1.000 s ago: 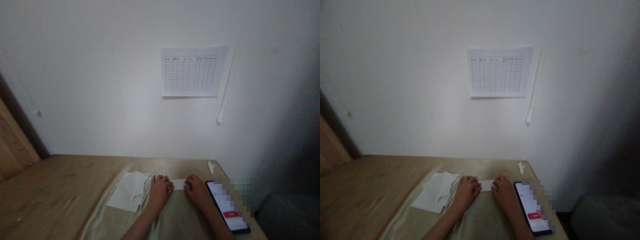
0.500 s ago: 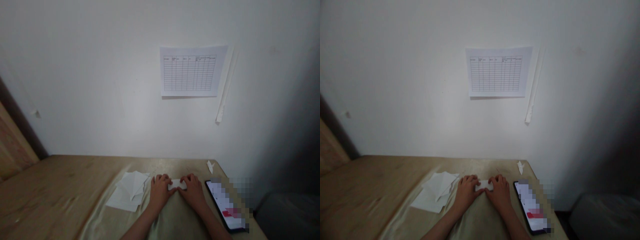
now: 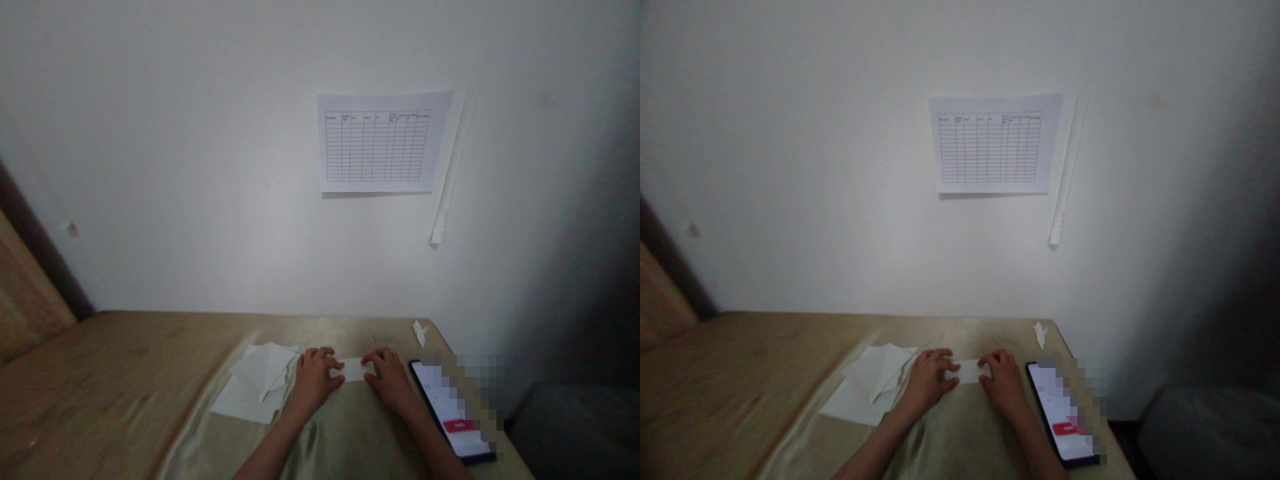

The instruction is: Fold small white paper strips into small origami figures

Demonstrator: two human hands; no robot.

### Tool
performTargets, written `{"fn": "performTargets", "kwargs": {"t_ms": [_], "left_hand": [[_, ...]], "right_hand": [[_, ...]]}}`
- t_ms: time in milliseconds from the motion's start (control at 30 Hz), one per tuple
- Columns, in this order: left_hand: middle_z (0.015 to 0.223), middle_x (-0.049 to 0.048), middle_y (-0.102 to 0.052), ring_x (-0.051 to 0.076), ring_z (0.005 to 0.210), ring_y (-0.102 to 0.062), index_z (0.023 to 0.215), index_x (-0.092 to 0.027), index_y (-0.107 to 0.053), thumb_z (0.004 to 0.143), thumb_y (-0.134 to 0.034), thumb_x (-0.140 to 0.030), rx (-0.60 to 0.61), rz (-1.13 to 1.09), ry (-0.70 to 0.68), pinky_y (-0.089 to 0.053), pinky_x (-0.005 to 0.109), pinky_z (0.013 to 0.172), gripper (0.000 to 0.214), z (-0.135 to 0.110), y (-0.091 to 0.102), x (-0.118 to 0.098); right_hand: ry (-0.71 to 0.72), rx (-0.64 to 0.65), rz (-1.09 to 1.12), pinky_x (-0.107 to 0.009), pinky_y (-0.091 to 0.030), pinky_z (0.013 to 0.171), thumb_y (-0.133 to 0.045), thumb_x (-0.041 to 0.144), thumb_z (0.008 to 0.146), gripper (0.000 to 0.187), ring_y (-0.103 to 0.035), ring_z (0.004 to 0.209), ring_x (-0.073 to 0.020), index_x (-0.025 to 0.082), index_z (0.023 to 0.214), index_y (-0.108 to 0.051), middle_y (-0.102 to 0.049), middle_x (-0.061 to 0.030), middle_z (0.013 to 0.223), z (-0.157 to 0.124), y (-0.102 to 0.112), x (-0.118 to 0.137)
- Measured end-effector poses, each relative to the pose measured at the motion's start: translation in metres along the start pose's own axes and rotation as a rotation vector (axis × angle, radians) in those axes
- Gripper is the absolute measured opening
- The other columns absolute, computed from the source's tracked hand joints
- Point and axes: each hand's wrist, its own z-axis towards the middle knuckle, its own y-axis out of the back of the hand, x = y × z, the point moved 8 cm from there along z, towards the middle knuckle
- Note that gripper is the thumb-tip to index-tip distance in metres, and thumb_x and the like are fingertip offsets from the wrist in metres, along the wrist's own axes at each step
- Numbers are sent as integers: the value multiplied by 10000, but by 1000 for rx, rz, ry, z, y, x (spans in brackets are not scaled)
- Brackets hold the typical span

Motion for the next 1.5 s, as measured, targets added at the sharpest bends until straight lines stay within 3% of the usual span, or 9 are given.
{"fn": "performTargets", "kwargs": {"t_ms": [467, 633, 767, 867, 967, 1067, 1300, 1500], "left_hand": [[1481, -56, -558, 314, 1344, -455, 1185, -498, -711, 811, -719, -370, 104, 17, -45, -360, 470, 1133, 395, 3, -4, 13], [1483, -53, -554, 313, 1345, -450, 1182, -494, -716, 819, -690, -353, 87, 18, -47, -349, 479, 1140, 391, -1, -6, 12], [1464, -17, -571, 301, 1349, -453, 1166, -421, -750, 794, -681, -315, -3, 0, -17, -327, 456, 1156, 393, -5, -4, 7], [1420, 27, -600, 309, 1326, -473, 1109, -369, -785, 790, -698, -368, -62, -6, 22, -318, 463, 1151, 331, -7, -4, 3], [1380, 56, -612, 311, 1313, -481, 1072, -341, -793, 811, -693, -419, -94, 9, 27, -306, 476, 1143, 290, -7, -5, -3], [1351, 81, -607, 318, 1301, -484, 1068, -301, -779, 800, -713, -466, -111, 40, 33, -283, 489, 1147, 322, -6, -7, -7], [1306, 99, -601, 333, 1278, -489, 1070, -282, -735, 772, -732, -527, -134, 59, 60, -234, 518, 1156, 386, -5, -11, -11], [1312, 113, -588, 342, 1279, -485, 1109, -267, -694, 778, -702, -528, -140, 80, 48, -204, 540, 1162, 422, -7, -14, -14]], "right_hand": [[49, 57, 26, -304, -393, 1037, -492, 15, 715, 587, -528, 1236, -215, 279, 1202, -687, -599, -57, 1278, 3, -4, -13], [52, 58, 25, -308, -392, 1031, -445, 1, 687, 644, -528, 1235, -210, 281, 1215, -685, -609, -54, 1273, 6, -7, -18], [41, 52, 28, -300, -394, 1024, -414, 0, 719, 637, -530, 1234, -203, 286, 1214, -693, -614, -53, 1271, 6, -6, -18], [35, 23, 33, -309, -399, 1023, -422, 78, 825, 499, -545, 1208, -213, 277, 1188, -702, -618, -61, 1249, 4, -2, -12], [33, -42, 11, -342, -399, 1033, -547, 305, 888, 295, -552, 1182, -254, 248, 1131, -704, -621, -83, 1207, -1, 2, -1], [7, -86, -41, -368, -394, 1034, -651, 372, 828, 310, -546, 1185, -282, 253, 1112, -686, -617, -83, 1200, -4, 3, 7], [-43, -89, -74, -394, -380, 1038, -713, 462, 781, 390, -533, 1207, -313, 266, 1115, -663, -608, -93, 1226, -3, -3, 9], [-62, -116, -77, -380, -384, 1021, -722, 404, 754, 383, -544, 1179, -309, 258, 1103, -664, -612, -98, 1198, -7, 2, 15]]}}
